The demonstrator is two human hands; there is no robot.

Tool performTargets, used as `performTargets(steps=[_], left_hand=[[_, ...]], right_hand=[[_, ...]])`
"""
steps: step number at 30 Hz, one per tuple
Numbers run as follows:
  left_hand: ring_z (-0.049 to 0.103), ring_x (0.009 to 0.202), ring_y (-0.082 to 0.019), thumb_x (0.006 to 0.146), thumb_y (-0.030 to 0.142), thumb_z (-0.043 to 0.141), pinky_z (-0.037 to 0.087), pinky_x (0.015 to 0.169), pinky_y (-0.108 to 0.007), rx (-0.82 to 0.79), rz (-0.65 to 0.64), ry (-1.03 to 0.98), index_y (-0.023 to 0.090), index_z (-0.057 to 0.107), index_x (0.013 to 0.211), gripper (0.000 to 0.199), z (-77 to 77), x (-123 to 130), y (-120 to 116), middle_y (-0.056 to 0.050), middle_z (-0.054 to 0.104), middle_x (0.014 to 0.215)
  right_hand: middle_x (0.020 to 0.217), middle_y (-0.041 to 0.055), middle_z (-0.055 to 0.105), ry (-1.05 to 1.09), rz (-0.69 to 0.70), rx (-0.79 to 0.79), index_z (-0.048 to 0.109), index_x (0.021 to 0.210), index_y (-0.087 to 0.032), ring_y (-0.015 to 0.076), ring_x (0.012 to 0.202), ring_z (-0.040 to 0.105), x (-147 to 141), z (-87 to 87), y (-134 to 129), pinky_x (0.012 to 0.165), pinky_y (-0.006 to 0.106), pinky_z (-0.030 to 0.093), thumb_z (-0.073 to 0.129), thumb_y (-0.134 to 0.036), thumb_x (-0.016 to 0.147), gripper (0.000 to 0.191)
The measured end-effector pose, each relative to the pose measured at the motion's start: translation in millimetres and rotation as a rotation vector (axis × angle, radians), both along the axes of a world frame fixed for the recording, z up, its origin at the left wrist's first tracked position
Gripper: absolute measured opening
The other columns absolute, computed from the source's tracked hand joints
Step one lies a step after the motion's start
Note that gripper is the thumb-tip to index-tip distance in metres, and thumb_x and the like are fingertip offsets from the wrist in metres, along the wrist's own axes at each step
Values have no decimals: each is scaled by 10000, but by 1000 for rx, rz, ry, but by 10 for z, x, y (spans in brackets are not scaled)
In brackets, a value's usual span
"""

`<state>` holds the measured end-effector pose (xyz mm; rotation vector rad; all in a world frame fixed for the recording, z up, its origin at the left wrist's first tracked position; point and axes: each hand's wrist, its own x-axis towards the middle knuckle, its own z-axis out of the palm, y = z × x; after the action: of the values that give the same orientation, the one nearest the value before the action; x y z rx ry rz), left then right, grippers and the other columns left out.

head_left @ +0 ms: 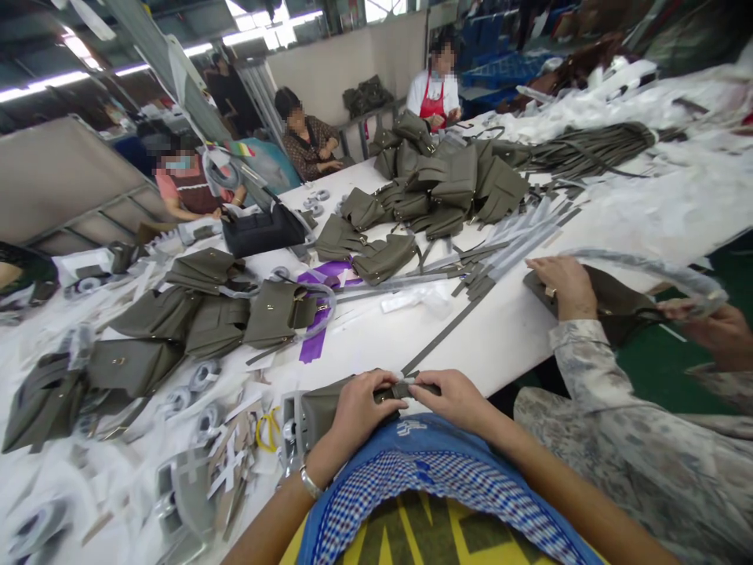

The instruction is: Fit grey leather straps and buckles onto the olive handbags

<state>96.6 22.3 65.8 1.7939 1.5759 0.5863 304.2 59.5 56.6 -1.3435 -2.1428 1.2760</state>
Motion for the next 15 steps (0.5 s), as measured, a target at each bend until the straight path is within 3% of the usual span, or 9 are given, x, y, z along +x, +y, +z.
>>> performTargets(steps=[7, 12, 15], left_hand=[[663, 871, -218, 676, 394, 797, 497, 801, -323, 3, -69, 25, 245, 706, 984, 354, 2, 85, -84, -20, 741, 930], [662, 886, -225, 665, 331, 801, 498, 813, -324, -39, 29, -2, 246, 713, 974, 333, 20, 83, -109, -24, 738, 943], [660, 892, -209, 629, 223, 800, 501, 826, -298, -59, 82, -87, 231, 694, 975, 361, -33, 58, -92, -24, 729, 954]], right_hand=[[538, -42, 472, 200, 269, -311, 629, 636, -152, 101, 539, 414, 17, -62, 207, 512, 217, 299, 542, -403, 836, 333], [608, -20, 572, 82, 291, -129, 660, 706, -171, 129, 608, 504, -139, -31, 191, 566, 230, 327, 525, -318, 833, 237], [798, 33, 675, -6, 237, 61, 666, 845, -194, 180, 743, 583, -157, 48, 108, 654, 258, 376, 501, -327, 851, 211]])
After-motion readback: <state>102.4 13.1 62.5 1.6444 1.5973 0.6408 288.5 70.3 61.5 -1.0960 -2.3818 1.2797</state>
